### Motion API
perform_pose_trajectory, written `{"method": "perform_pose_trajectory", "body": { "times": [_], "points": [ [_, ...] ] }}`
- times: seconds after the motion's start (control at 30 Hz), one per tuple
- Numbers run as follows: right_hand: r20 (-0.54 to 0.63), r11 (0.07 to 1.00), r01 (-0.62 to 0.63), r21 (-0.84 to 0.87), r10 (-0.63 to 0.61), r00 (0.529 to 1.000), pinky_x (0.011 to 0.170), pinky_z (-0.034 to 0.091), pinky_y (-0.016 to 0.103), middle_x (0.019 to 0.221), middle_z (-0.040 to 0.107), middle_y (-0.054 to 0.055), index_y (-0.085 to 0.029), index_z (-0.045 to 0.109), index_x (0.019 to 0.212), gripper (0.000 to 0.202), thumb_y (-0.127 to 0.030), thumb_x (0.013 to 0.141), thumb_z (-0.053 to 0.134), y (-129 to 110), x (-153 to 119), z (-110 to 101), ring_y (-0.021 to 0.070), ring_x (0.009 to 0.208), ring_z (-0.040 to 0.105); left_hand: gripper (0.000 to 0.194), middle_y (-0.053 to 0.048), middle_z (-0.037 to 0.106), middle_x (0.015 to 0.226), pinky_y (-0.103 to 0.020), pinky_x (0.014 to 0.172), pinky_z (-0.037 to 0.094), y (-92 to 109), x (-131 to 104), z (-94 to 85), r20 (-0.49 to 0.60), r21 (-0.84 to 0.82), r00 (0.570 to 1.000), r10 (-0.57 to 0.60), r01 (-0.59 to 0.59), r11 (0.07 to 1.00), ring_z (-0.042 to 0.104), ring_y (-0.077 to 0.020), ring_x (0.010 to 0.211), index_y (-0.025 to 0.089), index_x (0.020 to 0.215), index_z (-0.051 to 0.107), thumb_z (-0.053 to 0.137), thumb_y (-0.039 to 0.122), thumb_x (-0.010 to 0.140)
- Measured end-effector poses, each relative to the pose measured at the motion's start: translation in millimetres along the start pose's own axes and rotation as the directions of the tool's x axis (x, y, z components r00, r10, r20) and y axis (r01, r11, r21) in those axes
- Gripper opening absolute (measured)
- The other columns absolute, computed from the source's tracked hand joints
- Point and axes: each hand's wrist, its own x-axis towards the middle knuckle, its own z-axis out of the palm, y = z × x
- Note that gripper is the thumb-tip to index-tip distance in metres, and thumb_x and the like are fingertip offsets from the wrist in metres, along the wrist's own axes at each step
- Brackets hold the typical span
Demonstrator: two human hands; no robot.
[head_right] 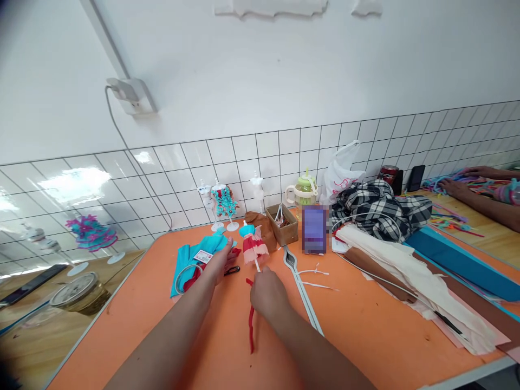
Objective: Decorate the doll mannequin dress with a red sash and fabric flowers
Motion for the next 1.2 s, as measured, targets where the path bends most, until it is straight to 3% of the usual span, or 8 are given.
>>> {"method": "perform_pose_trajectory", "body": {
  "times": [0.07,0.3,0.57,0.63,0.73,0.83,0.93,1.2],
  "points": [
    [-0.150,0.998,0.050,0.035,-0.045,0.988,0.069,0.042,0.029,0.094,0.059,0.011,-0.015,0.063,0.088,0.022,-0.016,0.087,0.042,-4.5,-17.3,2.2,0.0206,0.086,0.057,0.073,-0.019,0.061,0.118,-0.047,0.089,0.043,14.2,-13.6,6.3,0.004,-0.073,0.993,-0.114,0.114,0.991,0.053,-0.0312,0.115,0.017,0.107,0.057,0.048,0.077,0.066],
    [-0.271,0.982,0.184,0.037,-0.167,0.948,0.070,0.042,0.030,0.087,0.055,0.008,-0.018,0.058,0.081,0.022,-0.013,0.088,0.039,-25.4,-41.3,8.5,0.0204,0.081,0.053,0.047,-0.010,0.065,0.112,-0.035,0.092,0.043,68.1,-65.0,7.7,0.086,-0.298,0.961,0.264,-0.228,0.927,0.056,-0.0254,0.109,0.016,0.101,0.060,0.069,0.050,0.070],
    [-0.362,0.951,0.295,0.089,-0.245,0.899,0.094,0.038,0.044,0.115,0.052,0.013,-0.019,0.060,0.081,0.019,-0.014,0.087,0.042,-41.8,-52.2,14.7,0.0279,0.111,0.047,0.037,-0.007,0.067,0.100,-0.033,0.084,0.050,77.4,-88.0,-29.9,0.038,-0.288,0.955,0.296,-0.273,0.918,0.061,-0.0241,0.100,0.016,0.095,0.062,0.075,0.036,0.066],
    [-0.352,0.888,0.408,0.210,-0.321,0.880,0.100,0.033,0.045,0.125,0.050,0.009,-0.021,0.062,0.083,0.016,-0.018,0.085,0.046,-43.3,-68.1,3.3,0.0264,0.118,0.044,0.041,-0.007,0.068,0.099,-0.033,0.081,0.051,80.0,-94.3,-45.3,0.056,-0.234,0.960,0.273,-0.253,0.939,0.063,-0.0248,0.097,0.017,0.099,0.063,0.076,0.035,0.064],
    [-0.160,0.660,0.568,0.491,-0.573,0.804,0.088,0.043,0.030,0.095,0.066,0.002,-0.025,0.065,0.081,0.010,-0.028,0.080,0.055,-41.8,-88.2,-31.8,0.0181,0.094,0.060,0.047,-0.007,0.070,0.094,-0.035,0.073,0.053,85.3,-105.9,-64.8,0.060,-0.091,0.977,0.203,-0.197,0.976,0.066,-0.0252,0.088,0.018,0.106,0.062,0.074,0.038,0.065],
    [0.018,0.703,0.373,0.606,-0.481,0.877,0.077,0.044,0.025,0.084,0.069,-0.001,-0.024,0.067,0.082,0.017,-0.031,0.084,0.052,-42.9,-86.7,-78.0,0.0148,0.080,0.062,0.050,-0.006,0.069,0.093,-0.035,0.072,0.052,88.8,-115.0,-70.8,0.044,0.076,0.978,0.204,-0.207,0.975,0.065,-0.0249,0.087,0.020,0.110,0.059,0.073,0.039,0.065],
    [0.075,0.723,0.386,0.572,-0.515,0.854,0.063,0.040,0.021,0.070,0.065,-0.003,-0.021,0.063,0.076,0.018,-0.027,0.084,0.048,-52.6,-65.3,-108.4,0.0113,0.066,0.058,0.056,-0.007,0.064,0.102,-0.034,0.077,0.052,87.3,-118.3,-64.4,-0.008,0.160,0.965,0.262,-0.257,0.953,0.063,-0.0236,0.094,0.020,0.113,0.054,0.074,0.037,0.063],
    [-0.095,0.844,0.373,0.385,-0.366,0.926,0.050,0.026,0.021,0.058,0.053,-0.005,-0.019,0.054,0.069,0.020,-0.028,0.084,0.044,-67.9,-21.7,-93.9,0.0086,0.053,0.043,0.038,-0.004,0.061,0.099,-0.028,0.071,0.052,73.2,-123.3,-45.6,-0.019,0.259,0.938,0.347,-0.331,0.908,0.062,-0.0179,0.087,0.022,0.103,0.051,0.063,0.023,0.068]
  ]
}}
